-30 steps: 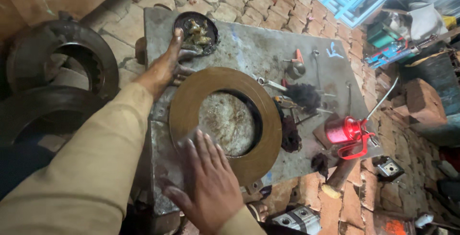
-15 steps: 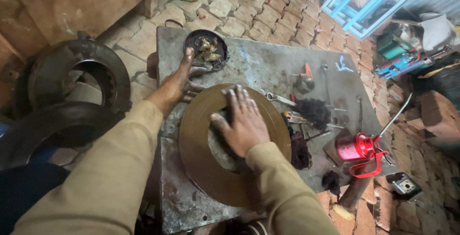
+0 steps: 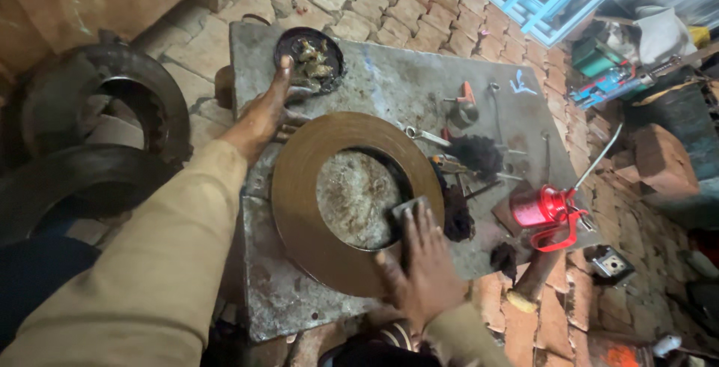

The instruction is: The person cleans a clutch plate and a pressure plate by hand using a cloth to wipe various surfaces in a workshop environment.

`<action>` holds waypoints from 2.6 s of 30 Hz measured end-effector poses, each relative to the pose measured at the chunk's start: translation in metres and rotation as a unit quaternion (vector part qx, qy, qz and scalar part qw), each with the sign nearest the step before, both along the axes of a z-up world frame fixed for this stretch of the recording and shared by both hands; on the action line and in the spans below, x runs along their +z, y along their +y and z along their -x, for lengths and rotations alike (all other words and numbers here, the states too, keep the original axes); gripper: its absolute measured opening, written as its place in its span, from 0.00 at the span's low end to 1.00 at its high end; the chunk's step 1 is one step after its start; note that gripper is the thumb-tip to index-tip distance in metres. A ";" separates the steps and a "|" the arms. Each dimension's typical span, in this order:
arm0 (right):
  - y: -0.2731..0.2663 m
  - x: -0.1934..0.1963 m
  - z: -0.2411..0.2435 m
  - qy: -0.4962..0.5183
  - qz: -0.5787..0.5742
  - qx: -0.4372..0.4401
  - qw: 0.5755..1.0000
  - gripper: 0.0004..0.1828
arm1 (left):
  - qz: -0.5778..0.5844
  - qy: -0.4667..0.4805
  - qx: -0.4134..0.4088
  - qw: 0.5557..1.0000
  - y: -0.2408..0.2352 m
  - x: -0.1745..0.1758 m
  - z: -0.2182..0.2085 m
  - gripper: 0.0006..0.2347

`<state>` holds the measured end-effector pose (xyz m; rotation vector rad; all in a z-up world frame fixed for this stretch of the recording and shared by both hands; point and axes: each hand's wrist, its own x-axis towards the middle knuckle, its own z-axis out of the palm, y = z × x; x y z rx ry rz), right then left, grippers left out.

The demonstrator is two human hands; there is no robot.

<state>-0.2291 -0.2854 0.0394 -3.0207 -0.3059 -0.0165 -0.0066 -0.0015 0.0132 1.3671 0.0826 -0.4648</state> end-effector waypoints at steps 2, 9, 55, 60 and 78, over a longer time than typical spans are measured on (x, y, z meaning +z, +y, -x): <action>0.017 0.003 0.023 -0.004 -0.003 0.019 1.000 0.53 | -0.019 0.001 0.012 1.000 0.003 -0.002 0.000 0.46; 0.085 0.018 0.041 0.032 -0.021 0.132 0.991 0.59 | -0.023 -0.004 0.009 1.000 -0.002 0.000 -0.004 0.45; 0.091 -0.005 0.058 -0.019 0.008 0.114 0.993 0.57 | -0.060 -0.009 0.026 0.998 -0.001 -0.011 -0.010 0.49; 0.117 0.024 0.015 0.026 -0.048 0.147 0.988 0.53 | -0.048 -0.015 0.018 0.999 -0.002 -0.005 -0.008 0.48; 0.021 0.012 -0.122 0.045 0.011 -0.010 0.999 0.49 | -0.064 -0.024 0.039 0.997 -0.001 -0.005 -0.008 0.46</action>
